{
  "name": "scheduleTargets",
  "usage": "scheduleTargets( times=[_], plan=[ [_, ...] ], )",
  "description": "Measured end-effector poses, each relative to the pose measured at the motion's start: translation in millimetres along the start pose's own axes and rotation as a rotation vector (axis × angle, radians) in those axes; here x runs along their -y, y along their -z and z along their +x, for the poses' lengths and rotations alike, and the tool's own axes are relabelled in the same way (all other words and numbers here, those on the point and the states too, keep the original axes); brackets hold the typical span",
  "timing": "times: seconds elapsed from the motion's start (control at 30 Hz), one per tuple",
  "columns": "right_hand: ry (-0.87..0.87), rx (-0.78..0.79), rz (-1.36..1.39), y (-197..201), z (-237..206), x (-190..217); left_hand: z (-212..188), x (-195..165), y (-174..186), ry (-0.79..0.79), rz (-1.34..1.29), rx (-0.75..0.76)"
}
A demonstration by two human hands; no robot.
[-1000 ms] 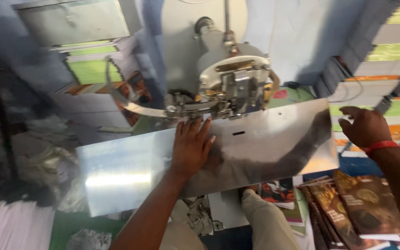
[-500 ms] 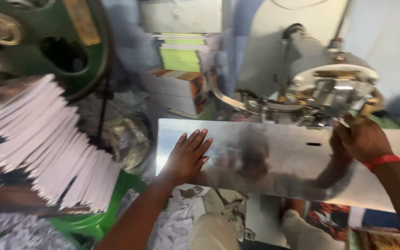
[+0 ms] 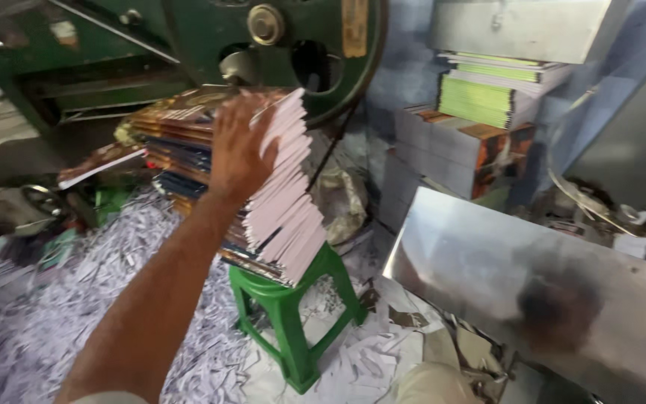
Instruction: The person repeatedly picks up a book, places it on a binding machine, and operates the machine to bind the book. The person then removes the bound book and places it on a stack. This process is repeated multiple times.
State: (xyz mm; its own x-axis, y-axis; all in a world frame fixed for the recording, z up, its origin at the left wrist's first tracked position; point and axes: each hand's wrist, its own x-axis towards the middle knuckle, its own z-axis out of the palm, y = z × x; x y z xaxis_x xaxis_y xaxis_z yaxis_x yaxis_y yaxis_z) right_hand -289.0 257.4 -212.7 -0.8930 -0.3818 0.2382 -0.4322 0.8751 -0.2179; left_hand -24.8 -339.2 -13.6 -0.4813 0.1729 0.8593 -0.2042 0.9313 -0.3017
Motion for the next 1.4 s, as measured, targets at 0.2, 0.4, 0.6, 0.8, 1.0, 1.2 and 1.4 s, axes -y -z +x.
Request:
scheduleTargets(
  times=[0.2,0.4,0.6,0.8,1.0,1.2,1.4],
  plan=[
    [0.048,0.067,0.086,-20,-20,61,-2,40,34,0.274,-0.002,0.174],
    [0.041,0.083,0.141,-7,-50,69,-10,26,46,0.236,0.079,0.211],
    [-0.007,0.05,0.158,15,-71,34,8,2,67,-0.022,0.254,0.231],
    [-0.06,-0.12,0.296,37,-98,-11,37,-58,79,-0.416,0.291,0.192],
    [-0.068,-0.13,0.827,76,-127,11,71,-146,103,-0.585,0.28,0.085],
    [-0.033,0.4,1.621,149,-123,111,88,-220,128,-0.69,0.193,-0.037],
    [-0.046,0.691,1.944,184,-89,143,65,-306,133,-0.818,0.012,-0.209]
  ],
)
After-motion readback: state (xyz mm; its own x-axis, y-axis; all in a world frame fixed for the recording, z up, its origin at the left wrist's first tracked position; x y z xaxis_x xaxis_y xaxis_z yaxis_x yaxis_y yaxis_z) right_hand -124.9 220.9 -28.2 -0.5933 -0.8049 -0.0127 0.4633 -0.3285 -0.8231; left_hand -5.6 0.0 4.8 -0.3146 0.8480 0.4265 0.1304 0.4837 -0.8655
